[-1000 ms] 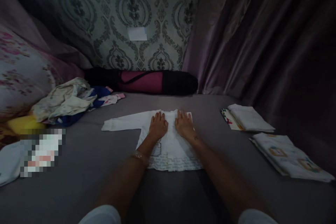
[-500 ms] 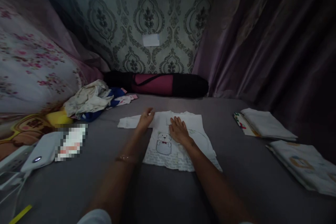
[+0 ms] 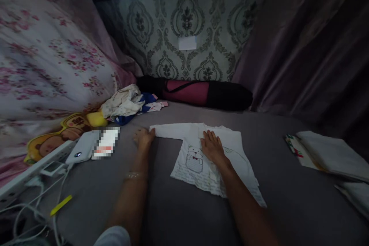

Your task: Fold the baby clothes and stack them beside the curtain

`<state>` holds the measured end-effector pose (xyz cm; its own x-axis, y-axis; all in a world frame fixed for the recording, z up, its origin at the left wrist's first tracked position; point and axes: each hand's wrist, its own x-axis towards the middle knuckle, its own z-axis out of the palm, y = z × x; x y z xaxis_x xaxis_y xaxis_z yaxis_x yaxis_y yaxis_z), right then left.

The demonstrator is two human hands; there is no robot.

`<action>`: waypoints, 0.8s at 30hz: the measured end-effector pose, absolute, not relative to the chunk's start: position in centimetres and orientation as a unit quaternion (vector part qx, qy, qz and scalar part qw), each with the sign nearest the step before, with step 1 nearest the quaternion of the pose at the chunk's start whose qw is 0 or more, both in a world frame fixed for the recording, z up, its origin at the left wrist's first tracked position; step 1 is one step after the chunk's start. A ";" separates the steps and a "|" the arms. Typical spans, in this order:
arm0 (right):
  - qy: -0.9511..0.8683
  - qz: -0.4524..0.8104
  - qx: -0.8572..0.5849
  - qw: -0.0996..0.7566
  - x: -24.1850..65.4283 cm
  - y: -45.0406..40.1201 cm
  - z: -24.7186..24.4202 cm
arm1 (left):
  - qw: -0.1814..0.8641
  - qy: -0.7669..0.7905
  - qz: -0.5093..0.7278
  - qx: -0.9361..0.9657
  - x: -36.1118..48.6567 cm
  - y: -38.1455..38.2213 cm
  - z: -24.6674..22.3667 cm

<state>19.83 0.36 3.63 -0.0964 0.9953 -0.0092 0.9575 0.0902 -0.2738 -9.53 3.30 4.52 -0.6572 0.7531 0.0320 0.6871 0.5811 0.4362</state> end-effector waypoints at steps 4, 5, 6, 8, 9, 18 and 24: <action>-0.736 0.078 -0.664 0.110 19.5 0.6 3.8 | 0.086 0.880 0.215 0.414 -9.9 3.6 4.7; -0.741 0.067 -0.657 0.118 19.3 0.6 3.9 | 0.090 0.878 0.216 0.418 -10.0 3.7 4.7; -0.750 0.057 -0.647 0.125 19.1 0.6 4.0 | 0.093 0.875 0.216 0.422 -10.1 3.8 4.6; -0.771 0.048 -0.621 0.134 18.7 0.5 4.1 | 0.103 0.866 0.225 0.435 -10.4 4.1 4.3; -0.780 0.047 -0.609 0.134 18.5 0.4 4.2 | 0.112 0.855 0.242 0.445 -10.5 4.2 4.1; -0.808 0.072 -0.578 0.092 17.8 0.2 3.5 | 0.352 0.680 0.592 0.249 -9.9 5.8 4.5; -0.806 0.083 -0.578 0.098 17.8 0.2 3.5 | 0.453 0.573 0.660 0.177 -8.6 5.7 6.1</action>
